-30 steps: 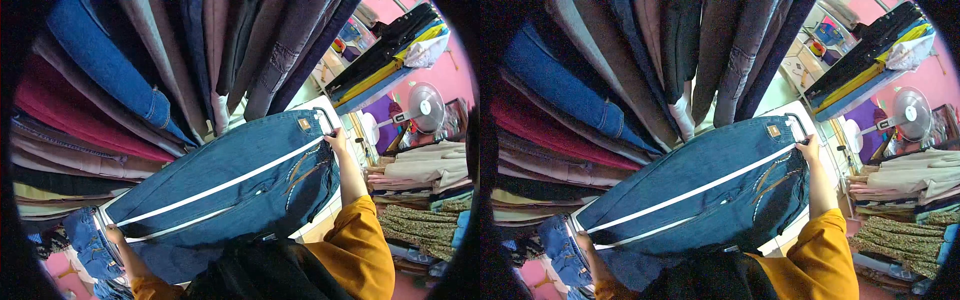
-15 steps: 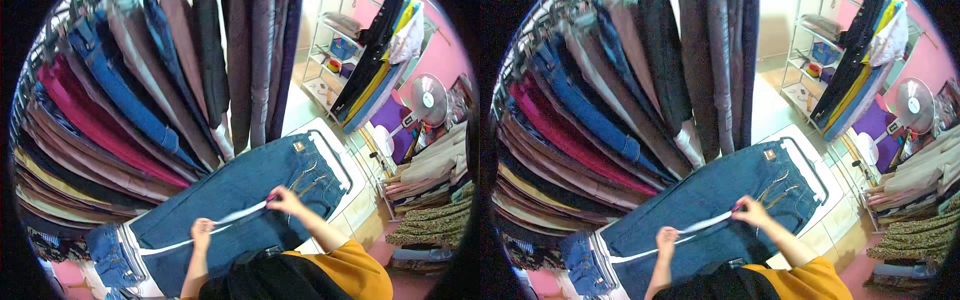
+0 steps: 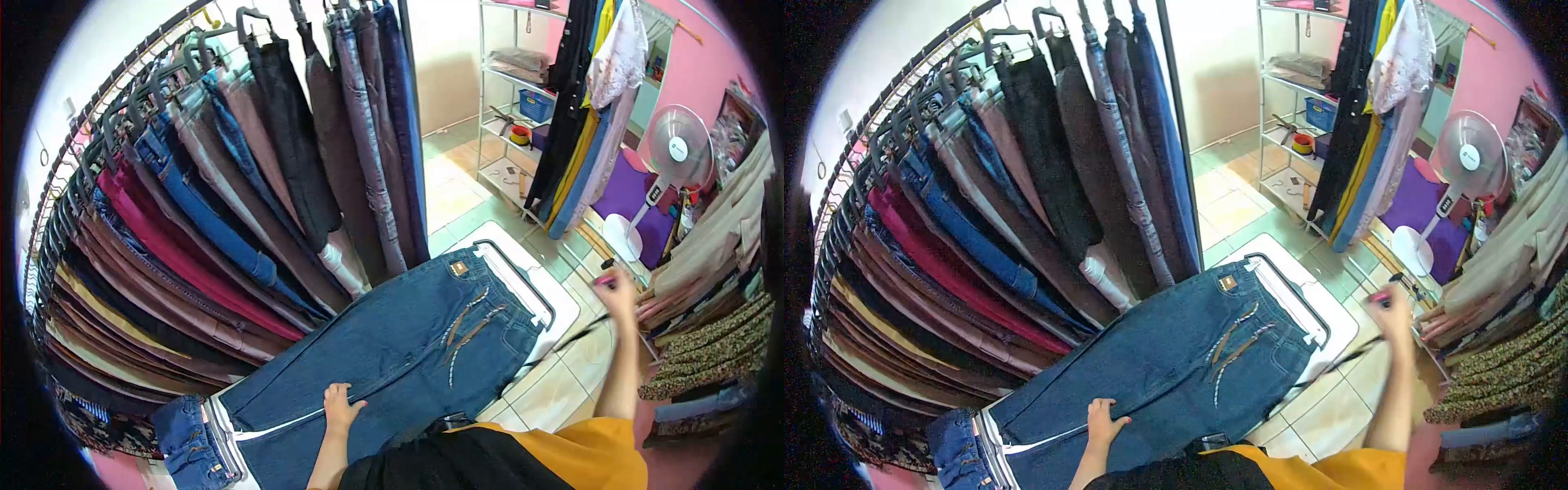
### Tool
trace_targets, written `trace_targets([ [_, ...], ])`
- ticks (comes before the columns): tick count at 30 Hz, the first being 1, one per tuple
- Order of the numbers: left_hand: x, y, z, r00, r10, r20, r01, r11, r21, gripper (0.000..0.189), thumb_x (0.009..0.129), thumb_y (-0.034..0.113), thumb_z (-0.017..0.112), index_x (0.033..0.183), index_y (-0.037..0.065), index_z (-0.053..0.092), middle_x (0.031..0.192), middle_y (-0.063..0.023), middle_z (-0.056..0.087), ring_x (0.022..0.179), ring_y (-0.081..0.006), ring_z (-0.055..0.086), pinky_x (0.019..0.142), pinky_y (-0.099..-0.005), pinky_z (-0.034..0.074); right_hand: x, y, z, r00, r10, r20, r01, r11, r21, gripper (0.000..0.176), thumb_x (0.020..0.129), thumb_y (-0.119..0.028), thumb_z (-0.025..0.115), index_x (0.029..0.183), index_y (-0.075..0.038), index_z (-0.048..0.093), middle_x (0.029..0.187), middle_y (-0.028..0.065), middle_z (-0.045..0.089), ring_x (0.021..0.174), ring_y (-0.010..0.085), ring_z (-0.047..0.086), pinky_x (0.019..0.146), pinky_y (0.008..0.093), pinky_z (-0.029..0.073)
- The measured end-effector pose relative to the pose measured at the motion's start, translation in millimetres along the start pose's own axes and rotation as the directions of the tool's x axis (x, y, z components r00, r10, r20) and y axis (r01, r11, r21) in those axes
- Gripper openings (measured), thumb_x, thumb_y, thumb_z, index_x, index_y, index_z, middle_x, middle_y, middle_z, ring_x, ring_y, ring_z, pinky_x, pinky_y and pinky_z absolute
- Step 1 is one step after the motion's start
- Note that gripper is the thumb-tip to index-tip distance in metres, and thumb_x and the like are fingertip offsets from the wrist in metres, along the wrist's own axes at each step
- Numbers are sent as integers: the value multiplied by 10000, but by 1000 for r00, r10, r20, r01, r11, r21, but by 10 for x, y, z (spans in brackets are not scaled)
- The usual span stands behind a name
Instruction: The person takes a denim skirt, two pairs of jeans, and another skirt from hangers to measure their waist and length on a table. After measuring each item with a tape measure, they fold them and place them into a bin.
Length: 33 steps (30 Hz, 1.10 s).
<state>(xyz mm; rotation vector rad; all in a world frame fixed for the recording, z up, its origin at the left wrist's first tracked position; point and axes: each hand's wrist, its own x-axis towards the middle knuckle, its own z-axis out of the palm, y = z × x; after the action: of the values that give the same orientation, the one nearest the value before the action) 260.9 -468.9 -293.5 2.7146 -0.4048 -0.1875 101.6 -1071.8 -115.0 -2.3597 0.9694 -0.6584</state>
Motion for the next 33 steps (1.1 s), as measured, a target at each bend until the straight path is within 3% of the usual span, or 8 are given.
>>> trace_targets([
  [4, -3, -57, 18, 998, 13, -58, -11, 999, 44, 383, 625, 161, 770, 960, 103, 593, 972, -105, 547, 944, -317, 517, 816, -411, 439, 59, -198, -1022, 761, -87, -644, -30, 985, -167, 313, 765, -145, 631, 1053, -56, 545, 955, 116, 563, 884, 213, 560, 786, 331, 439],
  [8, 54, -103, 110, 994, 17, -112, -5, 994, 108, 231, 710, 112, 691, 929, 95, 619, 962, -96, 587, 932, -294, 537, 805, -397, 440, 307, 466, -538, 864, -140, -483, 225, 967, 123, 320, 863, -196, 586, 1106, -4, 508, 1007, 103, 571, 908, 214, 540, 835, 323, 419],
  [11, 89, -75, 105, 995, 15, -101, 0, 989, 149, 176, 753, 121, 652, 924, 85, 627, 964, -93, 602, 930, -285, 547, 806, -393, 440, 176, 656, 602, 969, -8, -246, 79, 957, 281, 349, 854, -222, 580, 1123, -7, 518, 933, 124, 574, 867, 216, 537, 790, 328, 425],
  [16, 98, -120, 71, 1000, 29, -4, -28, 986, 162, 209, 763, 80, 619, 970, 59, 593, 984, -113, 572, 955, -308, 530, 815, -410, 450, 50, 848, 1741, 997, 18, -71, -13, 997, 70, 433, 827, -169, 576, 1218, -39, 442, 1098, 226, 508, 1020, 378, 511, 873, 416, 416],
  [20, -176, -147, -97, 996, -54, -72, 69, 972, 223, 300, 725, 26, 615, 1017, 41, 550, 1028, -132, 527, 983, -321, 514, 838, -410, 456, 158, 1057, 2166, 998, 32, 59, -23, 990, -136, 479, 784, -84, 612, 1233, -88, 445, 1148, 179, 510, 1025, 365, 529, 862, 427, 434],
  [24, -338, -447, -158, 943, -328, -56, 325, 870, 372, 402, 664, -13, 628, 1047, 36, 518, 1058, -137, 505, 1014, -315, 511, 832, -387, 473, 186, 1156, 2256, 995, -45, 85, 55, 990, -130, 409, 736, -84, 654, 1124, -80, 523, 1139, 139, 533, 1063, 333, 520, 864, 427, 434],
  [26, -345, -587, -180, 960, -271, -69, 277, 883, 380, 334, 679, -14, 613, 999, 36, 530, 1035, -145, 537, 982, -311, 540, 825, -386, 478, 94, 802, 2145, 993, -114, -38, 92, 925, -368, 353, 748, -114, 641, 1089, -80, 559, 1085, 118, 549, 1077, 313, 497, 860, 459, 420],
  [33, -197, -812, -65, 971, -225, -85, 240, 890, 389, 142, 761, 17, 540, 900, 45, 542, 919, -134, 607, 909, -303, 594, 768, -403, 501, 134, 673, 2413, 981, -175, 85, 194, 849, -491, 136, 739, -131, 547, 773, -25, 625, 885, 137, 597, 865, 332, 549, 754, 464, 459],
])
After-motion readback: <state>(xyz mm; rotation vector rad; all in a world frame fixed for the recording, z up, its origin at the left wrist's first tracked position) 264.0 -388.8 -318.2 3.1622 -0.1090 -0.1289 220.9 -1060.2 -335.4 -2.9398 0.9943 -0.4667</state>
